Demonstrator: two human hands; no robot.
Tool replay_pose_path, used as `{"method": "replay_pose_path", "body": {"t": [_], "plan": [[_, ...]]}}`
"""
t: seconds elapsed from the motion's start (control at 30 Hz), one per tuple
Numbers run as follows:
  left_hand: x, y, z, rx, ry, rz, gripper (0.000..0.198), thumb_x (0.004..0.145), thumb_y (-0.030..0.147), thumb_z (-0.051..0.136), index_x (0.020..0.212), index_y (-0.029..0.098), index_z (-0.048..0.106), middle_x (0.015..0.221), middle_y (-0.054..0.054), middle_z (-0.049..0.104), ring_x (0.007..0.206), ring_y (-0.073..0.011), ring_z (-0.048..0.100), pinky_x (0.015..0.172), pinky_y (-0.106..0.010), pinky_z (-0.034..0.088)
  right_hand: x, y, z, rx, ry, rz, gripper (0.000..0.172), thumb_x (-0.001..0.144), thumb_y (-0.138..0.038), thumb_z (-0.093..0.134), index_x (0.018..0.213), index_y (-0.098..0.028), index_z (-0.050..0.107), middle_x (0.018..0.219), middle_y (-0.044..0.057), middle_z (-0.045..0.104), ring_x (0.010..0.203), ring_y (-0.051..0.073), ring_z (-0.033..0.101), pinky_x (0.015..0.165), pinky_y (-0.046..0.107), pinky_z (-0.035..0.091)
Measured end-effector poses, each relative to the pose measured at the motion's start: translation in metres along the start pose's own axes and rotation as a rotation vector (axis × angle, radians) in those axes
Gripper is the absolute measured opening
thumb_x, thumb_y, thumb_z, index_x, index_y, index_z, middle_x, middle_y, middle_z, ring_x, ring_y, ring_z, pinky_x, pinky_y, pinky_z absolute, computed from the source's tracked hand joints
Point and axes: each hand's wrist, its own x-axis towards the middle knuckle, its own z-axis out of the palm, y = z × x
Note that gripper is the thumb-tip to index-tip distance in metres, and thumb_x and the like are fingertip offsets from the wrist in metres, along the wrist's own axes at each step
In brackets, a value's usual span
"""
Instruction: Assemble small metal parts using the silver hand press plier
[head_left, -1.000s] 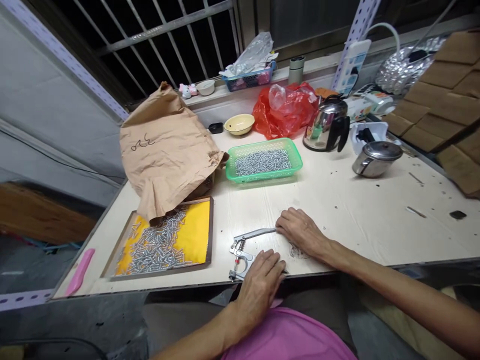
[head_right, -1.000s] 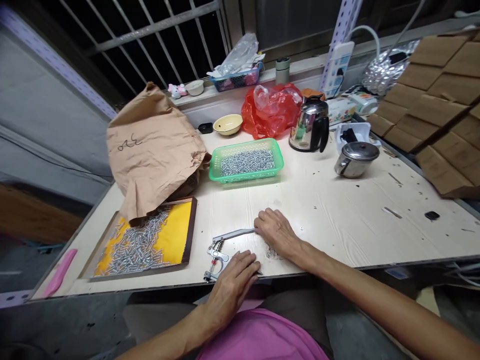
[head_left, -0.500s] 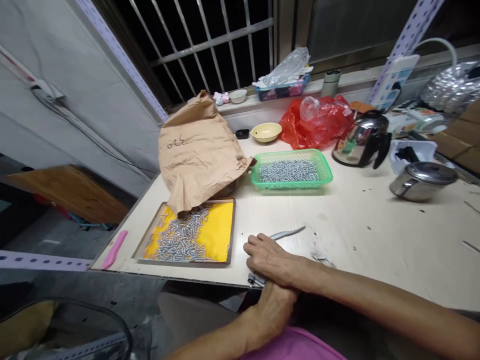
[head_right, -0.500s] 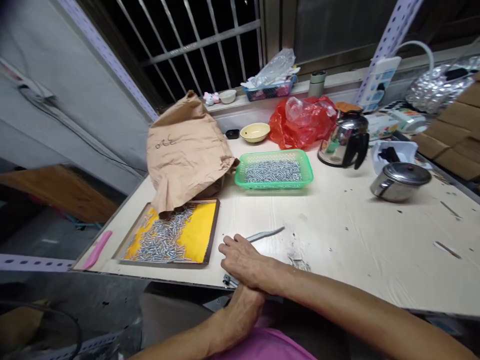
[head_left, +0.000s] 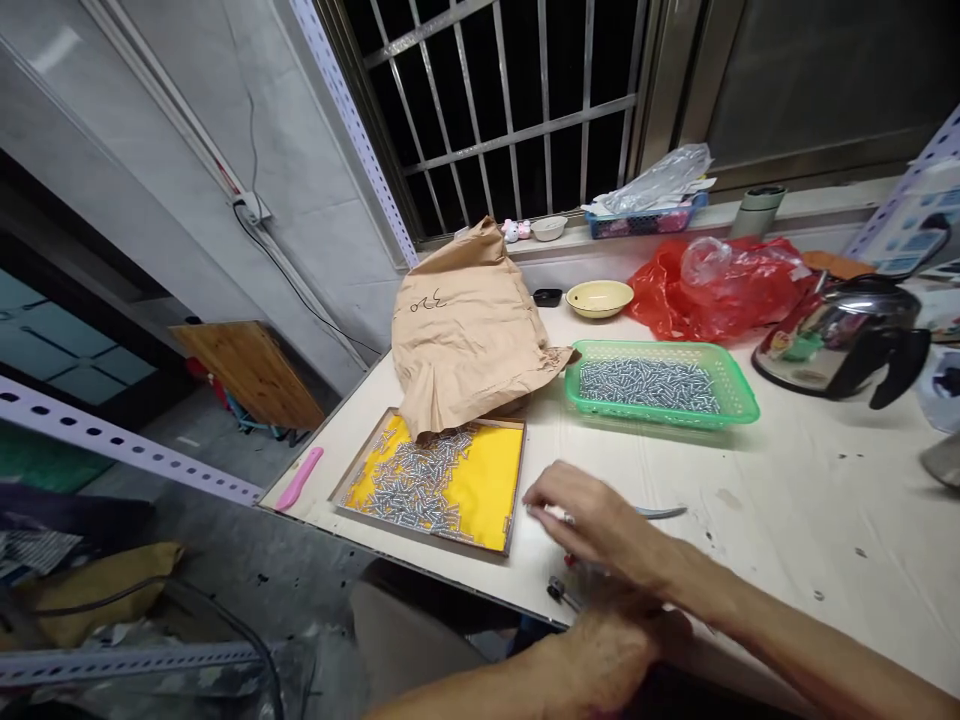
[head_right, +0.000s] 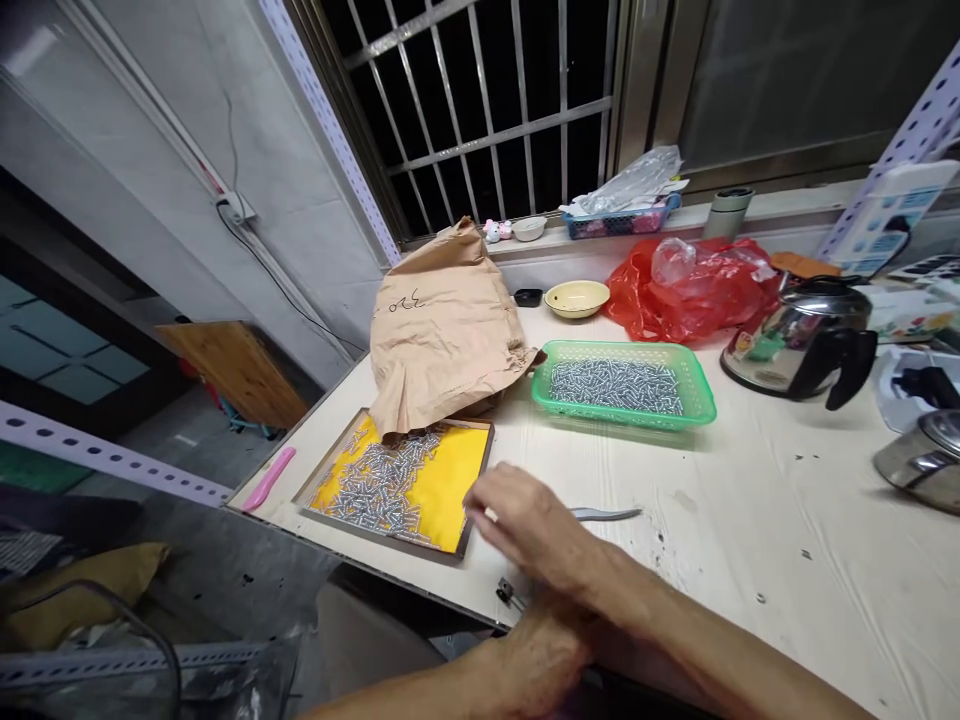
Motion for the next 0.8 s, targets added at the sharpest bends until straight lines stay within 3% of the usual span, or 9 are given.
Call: {"method": "replay_pose_path", "body": {"t": [0.1,0.17,0.27,0.33,0.4,0.5,0.67,0.8], "plan": [[-0.003,0.004,-0.027,0.082,0.062,0.091,0.022,0.087,0.021,0.046,0.104,0.025,0.061,0.101,-0.006,0.064,0.099,-0.021,0.057,0.084,-0.034,0.049,0.017,0.019,-0.041,-0.13,0.299,0.041,0.013,0.091,-0.02,0.043,0.093,-0.017,0.056,0.084,0.005,0.06,0.081,0.017,0.054,0.074,0.031,0.044],[-0.01,-0.003,-0.056,0.197,0.191,0.072,0.021,0.089,0.018,0.043,0.099,0.021,0.062,0.092,-0.007,0.064,0.09,-0.0184,0.057,0.078,-0.031,0.049,0.022,0.042,-0.068,-0.296,0.416,0.092,0.015,0.091,-0.02,0.043,0.096,-0.018,0.057,0.088,0.007,0.061,0.084,0.019,0.055,0.078,0.034,0.045],[-0.026,-0.03,-0.11,0.389,0.414,-0.219,0.019,0.089,0.019,0.044,0.086,0.019,0.062,0.082,-0.006,0.062,0.081,-0.0184,0.055,0.072,-0.031,0.048,0.016,0.08,-0.098,-0.538,0.441,0.202,0.02,0.091,-0.024,0.043,0.1,-0.017,0.059,0.09,0.009,0.06,0.087,0.023,0.055,0.08,0.038,0.045],[-0.037,-0.055,-0.145,0.518,0.481,-0.44,0.019,0.089,0.02,0.044,0.084,0.018,0.062,0.084,-0.006,0.061,0.083,-0.0199,0.053,0.074,-0.033,0.046,0.007,0.097,-0.104,-0.67,0.42,0.287,0.026,0.09,-0.026,0.045,0.109,-0.015,0.058,0.095,0.012,0.058,0.092,0.026,0.054,0.08,0.041,0.045],[-0.047,-0.078,-0.171,0.609,0.475,-0.599,0.021,0.089,0.023,0.044,0.084,0.018,0.063,0.085,-0.007,0.061,0.085,-0.021,0.053,0.073,-0.033,0.044,-0.006,0.103,-0.099,-0.706,0.381,0.335,0.033,0.089,-0.027,0.046,0.118,-0.015,0.054,0.101,0.013,0.056,0.097,0.028,0.053,0.08,0.042,0.045],[-0.056,-0.103,-0.188,0.665,0.412,-0.732,0.02,0.088,0.026,0.046,0.084,0.018,0.064,0.087,-0.007,0.061,0.087,-0.0215,0.053,0.074,-0.032,0.042,-0.028,0.092,-0.075,-0.614,0.282,0.313,0.034,0.09,-0.028,0.044,0.121,-0.017,0.052,0.104,0.012,0.055,0.096,0.026,0.054,0.08,0.041,0.047],[-0.055,-0.118,-0.187,0.7,0.298,-0.771,0.019,0.086,0.03,0.049,0.083,0.019,0.064,0.089,-0.006,0.062,0.092,-0.0222,0.052,0.075,-0.031,0.04,-0.065,0.055,-0.032,-0.384,0.104,0.295,0.026,0.093,-0.027,0.039,0.112,-0.021,0.056,0.106,0.01,0.056,0.095,0.022,0.058,0.079,0.036,0.051],[-0.051,-0.12,-0.188,0.723,0.236,-0.779,0.02,0.086,0.028,0.048,0.082,0.018,0.065,0.09,-0.006,0.061,0.095,-0.0221,0.052,0.074,-0.029,0.04,-0.091,0.031,-0.019,-0.26,0.041,0.356,0.024,0.094,-0.028,0.037,0.104,-0.024,0.059,0.102,0.008,0.058,0.089,0.02,0.06,0.075,0.034,0.053]]}}
